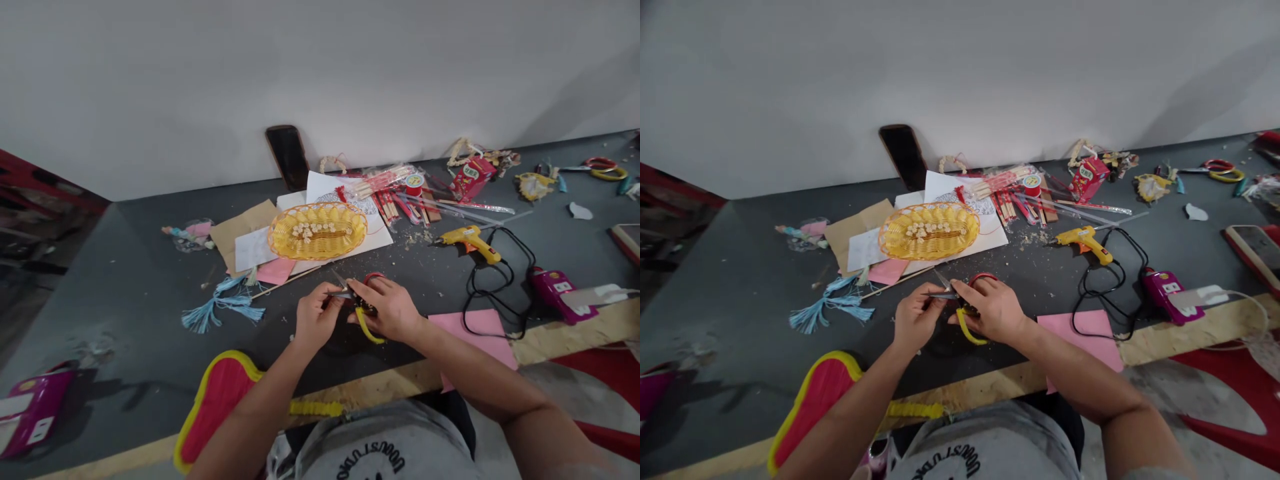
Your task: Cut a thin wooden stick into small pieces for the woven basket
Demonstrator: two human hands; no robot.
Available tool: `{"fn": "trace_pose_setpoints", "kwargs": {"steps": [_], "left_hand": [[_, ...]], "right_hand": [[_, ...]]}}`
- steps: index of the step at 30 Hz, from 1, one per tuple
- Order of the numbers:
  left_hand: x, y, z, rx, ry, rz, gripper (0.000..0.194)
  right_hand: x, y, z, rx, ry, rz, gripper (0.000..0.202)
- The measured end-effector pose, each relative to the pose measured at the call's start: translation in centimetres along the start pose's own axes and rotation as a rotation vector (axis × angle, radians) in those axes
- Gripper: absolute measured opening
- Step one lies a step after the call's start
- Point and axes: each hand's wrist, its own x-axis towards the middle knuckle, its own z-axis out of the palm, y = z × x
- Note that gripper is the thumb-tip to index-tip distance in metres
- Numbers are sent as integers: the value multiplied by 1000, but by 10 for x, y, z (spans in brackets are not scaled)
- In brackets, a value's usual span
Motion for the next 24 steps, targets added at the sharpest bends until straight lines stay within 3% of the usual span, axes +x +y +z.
{"fn": "trace_pose_setpoints", "kwargs": {"steps": [6,12,24], "left_hand": [[0,2,0,-128,-64,-52,13],[-1,5,2,-38,12,17,14],[0,0,5,-93,81,-68,13]], "right_hand": [[-3,0,3,43,21,-34,58],[-6,-7,3,-45,7,-9,56],[-3,1,4,-65,6,13,59]]}}
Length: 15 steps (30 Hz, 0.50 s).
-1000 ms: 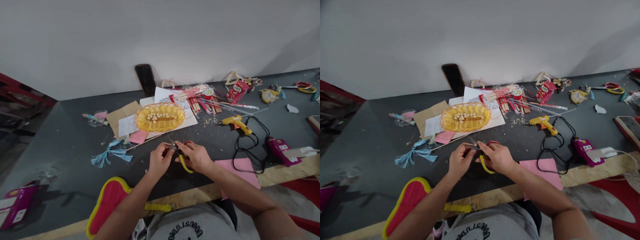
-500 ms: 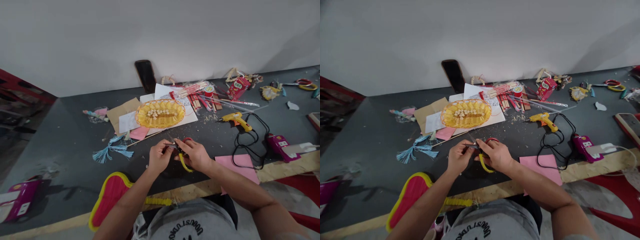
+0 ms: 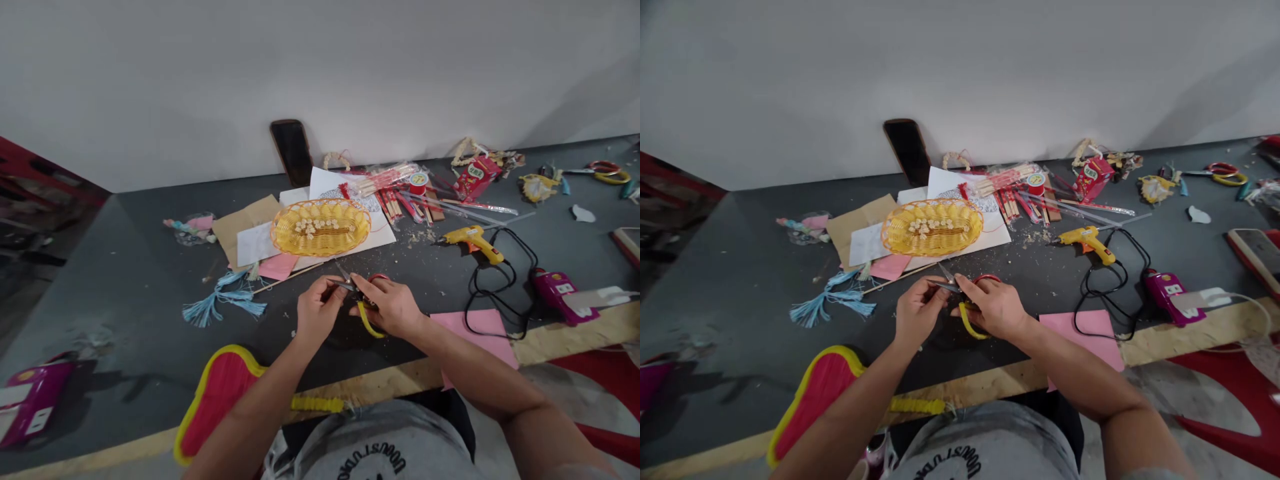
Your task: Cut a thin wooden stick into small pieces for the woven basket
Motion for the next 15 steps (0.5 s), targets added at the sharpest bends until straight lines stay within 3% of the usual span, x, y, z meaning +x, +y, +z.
{"fn": "trace_pose_setpoints", "kwargs": {"steps": [7,15], "left_hand": [[-1,-1,-2,-55,10,-6,11],[0,2,-5,-119,-97,-84,10]], "right_hand": [[1,-1,-3,108,5,-19,64],[1,0,-3,131,16,-41,64]]}}
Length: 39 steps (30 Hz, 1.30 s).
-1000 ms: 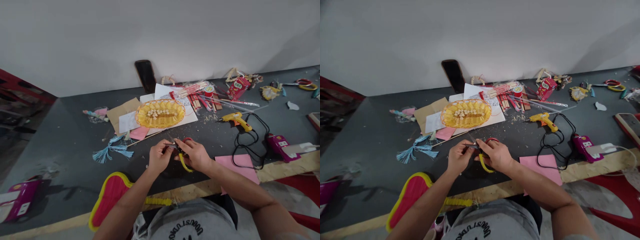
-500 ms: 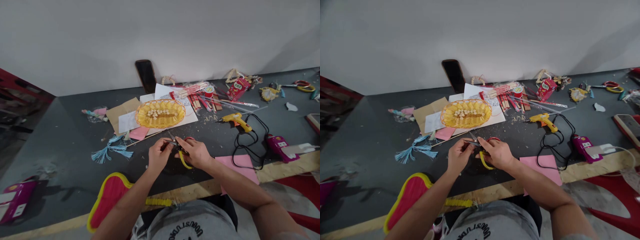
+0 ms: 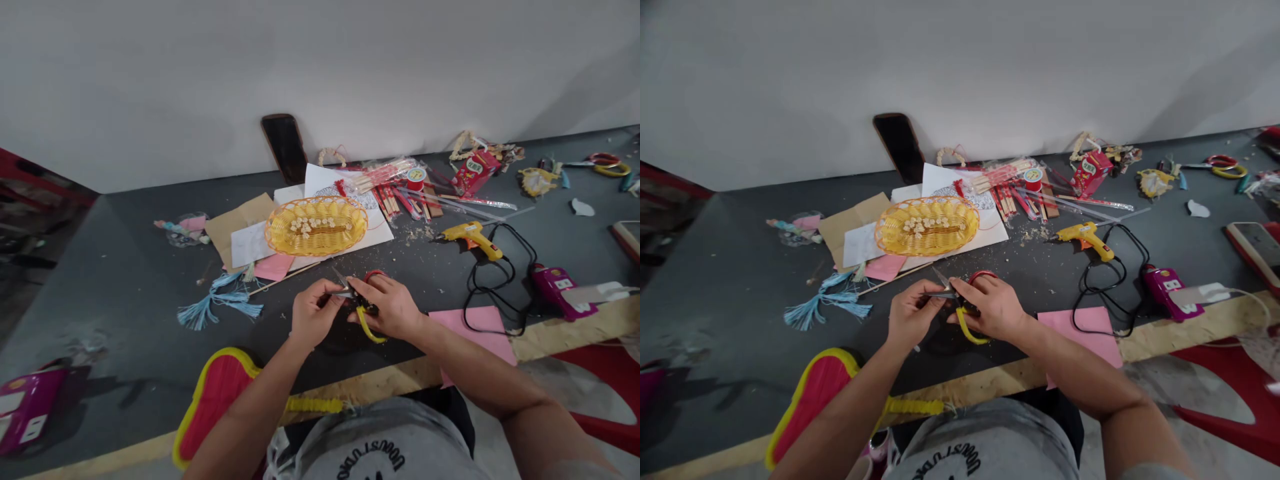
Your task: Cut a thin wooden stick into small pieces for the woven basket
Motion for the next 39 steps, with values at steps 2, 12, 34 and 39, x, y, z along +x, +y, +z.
{"fn": "trace_pose_setpoints", "kwargs": {"steps": [2,12,34,39], "left_hand": [[1,3,0,-29,-22,-5,10],[-3,1,0,107,28,110,12],[-3,1,4,138,80,123,14],[0,-3,0,68,90,73,17]], "right_hand": [[-2,-1,2,-7,-7,12,61],[-6,-11,5,-73,-43,51,59],[2,-1,-5,53,-13,126,59],[3,1,-8,40,2,100,60]]}}
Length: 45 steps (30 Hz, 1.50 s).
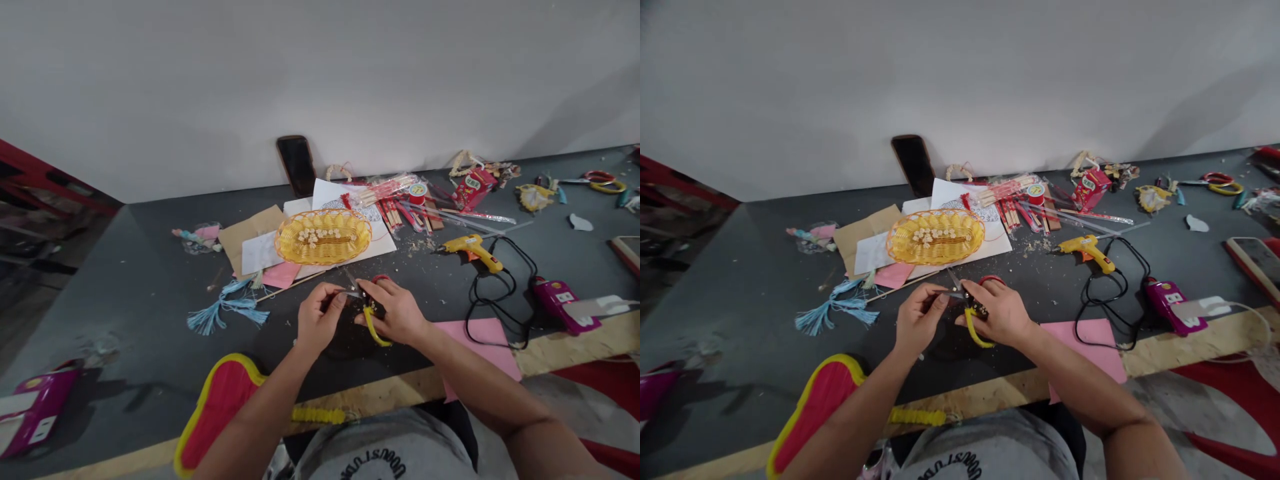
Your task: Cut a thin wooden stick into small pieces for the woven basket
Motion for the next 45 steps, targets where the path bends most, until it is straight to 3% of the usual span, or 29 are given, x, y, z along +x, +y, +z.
{"fn": "trace_pose_setpoints", "kwargs": {"steps": [9,15,19,26,32,40,45], "left_hand": [[1,-3,4,-322,-84,-165,31],[2,1,1,-231,-125,-72,24],[3,-2,-1,-185,-68,-102,19],[7,3,1,-570,-13,-319,24],[9,10,0,-681,-20,-355,25],[9,11,0,-715,14,-481,32],[10,12,1,-771,18,-472,30]], "right_hand": [[2,-1,0,-6,-21,-4,57],[1,-1,1,9,-57,-46,55],[2,-1,0,22,-71,-48,57],[0,1,1,138,59,15,52],[-1,4,4,217,128,45,49],[-2,0,3,165,78,-34,49],[-2,1,5,171,63,-22,49]]}}
